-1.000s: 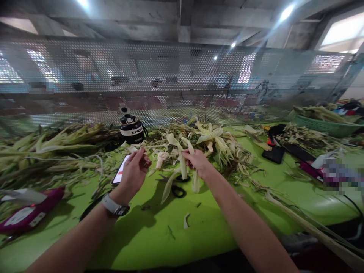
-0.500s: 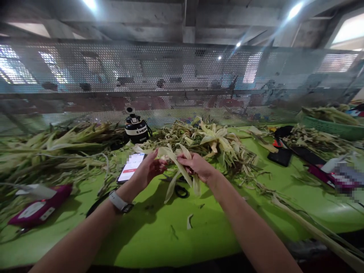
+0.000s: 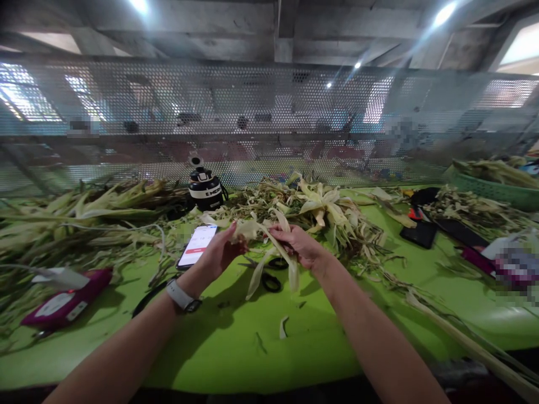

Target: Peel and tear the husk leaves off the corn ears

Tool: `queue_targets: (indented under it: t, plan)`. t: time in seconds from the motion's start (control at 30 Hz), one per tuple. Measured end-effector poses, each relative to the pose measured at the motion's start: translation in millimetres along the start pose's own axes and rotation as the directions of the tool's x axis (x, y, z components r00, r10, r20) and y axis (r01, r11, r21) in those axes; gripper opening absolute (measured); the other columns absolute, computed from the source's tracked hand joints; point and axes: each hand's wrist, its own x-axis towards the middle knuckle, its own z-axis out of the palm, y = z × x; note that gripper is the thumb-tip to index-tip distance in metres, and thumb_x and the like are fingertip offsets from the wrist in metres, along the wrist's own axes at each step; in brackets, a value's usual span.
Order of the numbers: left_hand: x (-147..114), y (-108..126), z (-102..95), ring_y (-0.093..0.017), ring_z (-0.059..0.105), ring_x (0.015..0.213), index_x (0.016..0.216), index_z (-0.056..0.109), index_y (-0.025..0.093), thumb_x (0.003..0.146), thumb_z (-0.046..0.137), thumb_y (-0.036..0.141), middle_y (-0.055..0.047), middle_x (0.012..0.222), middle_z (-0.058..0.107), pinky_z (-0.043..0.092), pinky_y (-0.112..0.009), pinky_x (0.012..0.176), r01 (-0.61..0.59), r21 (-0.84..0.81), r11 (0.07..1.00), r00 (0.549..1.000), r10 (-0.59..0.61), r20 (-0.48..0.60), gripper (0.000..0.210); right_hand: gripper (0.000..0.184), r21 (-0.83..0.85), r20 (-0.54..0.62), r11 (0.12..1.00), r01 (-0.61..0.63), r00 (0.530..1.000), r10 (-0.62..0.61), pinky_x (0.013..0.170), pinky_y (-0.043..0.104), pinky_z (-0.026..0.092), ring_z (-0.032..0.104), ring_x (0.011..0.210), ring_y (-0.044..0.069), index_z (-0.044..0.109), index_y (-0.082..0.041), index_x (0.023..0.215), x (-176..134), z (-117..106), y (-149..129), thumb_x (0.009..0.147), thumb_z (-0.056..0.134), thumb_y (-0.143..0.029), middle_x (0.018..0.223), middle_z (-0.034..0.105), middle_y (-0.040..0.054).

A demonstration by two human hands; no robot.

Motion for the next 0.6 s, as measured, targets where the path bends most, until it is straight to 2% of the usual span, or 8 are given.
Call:
queue_targets:
  t: [0.1,0.17,0.23,0.37,0.47,0.53,0.6]
  plan:
    - [3.8,8.5,-2.8,-0.005,0.047,0.04,0.064,0.051,0.017,0.067,0.075,0.03,0.007,0.046,0.051,0.042,-0.016,0.044,-0.062,-0.214,0.975,0.989,0.031,-0.143,0.028,0.016,-0.001,-0.027,1.0,0.001,1.0,-0.001,0.034,0.013,0.031,0.036,0.035,0.002,0.061,-0.013,0.071,0.8,-4.4,-2.5,0.068,0.073,-0.023,0.047,0.049,-0.007]
    - [6.3,16.2,-5.9,-0.004,0.045,0.038,0.057,0.043,0.018,0.071,0.072,0.028,0.007,0.043,0.048,0.042,-0.015,0.043,-0.113,-0.348,0.931,0.969,0.025,-0.247,0.034,0.016,-0.009,0.006,1.0,0.006,1.0,-0.006,0.034,0.013,0.029,0.033,0.035,0.001,0.06,-0.013,0.069,-0.1,-6.8,-4.2,0.07,0.072,-0.023,0.048,0.049,-0.0067]
    - [7.9,21.6,-8.1,-0.003,0.043,0.037,0.055,0.04,0.019,0.074,0.069,0.027,0.007,0.042,0.046,0.042,-0.015,0.042,-0.137,-0.403,0.905,0.956,0.014,-0.293,0.035,0.016,-0.03,0.056,1.0,0.008,0.998,-0.007,0.033,0.013,0.025,0.029,0.034,0.0,0.06,-0.013,0.066,-1.3,-8.2,-5.3,0.072,0.07,-0.024,0.049,0.049,-0.006]
    - [6.1,19.1,-4.5,-0.004,0.043,0.036,0.056,0.042,0.018,0.072,0.068,0.021,0.008,0.041,0.045,0.041,-0.015,0.04,-0.066,-0.376,0.924,0.974,-0.022,-0.225,0.031,0.017,-0.07,-0.012,0.995,0.076,0.997,-0.077,0.033,0.016,0.024,0.033,0.036,0.002,0.065,-0.014,0.075,-2.2,-8.9,-6.6,0.074,0.068,-0.03,0.054,0.053,-0.004]
    - [2.1,12.0,1.9,-0.004,0.044,0.037,0.064,0.051,0.017,0.071,0.069,0.021,0.008,0.043,0.047,0.041,-0.014,0.04,-0.025,-0.298,0.954,0.989,-0.019,-0.143,0.02,0.032,-0.112,0.058,0.984,0.137,0.99,-0.131,0.033,0.018,0.02,0.027,0.036,0.002,0.067,-0.016,0.09,-3.1,-6.8,-6.7,0.081,0.058,-0.045,0.068,0.061,-0.0012]
    - [0.4,8.3,4.5,-0.004,0.046,0.038,0.071,0.055,0.016,0.071,0.069,0.02,0.008,0.045,0.049,0.041,-0.014,0.041,-0.026,-0.276,0.961,0.992,-0.009,-0.123,0.014,0.038,-0.208,0.113,0.963,0.169,0.983,-0.148,0.035,0.019,0.022,0.028,0.039,0.002,0.065,-0.018,0.097,-5.4,-1.0,-4.6,0.081,0.055,-0.051,0.082,0.065,0.0023]
    - [0.0,5.5,5.3,-0.004,0.047,0.039,0.075,0.057,0.017,0.071,0.069,0.02,0.008,0.047,0.051,0.042,-0.013,0.042,-0.032,-0.285,0.958,0.994,0.0,-0.112,0.014,0.037,-0.385,0.104,0.891,0.242,0.97,-0.219,0.043,0.02,0.031,0.039,0.047,0.005,0.062,-0.02,0.101,-9.3,9.4,0.3,0.075,0.065,-0.046,0.092,0.064,0.0043]
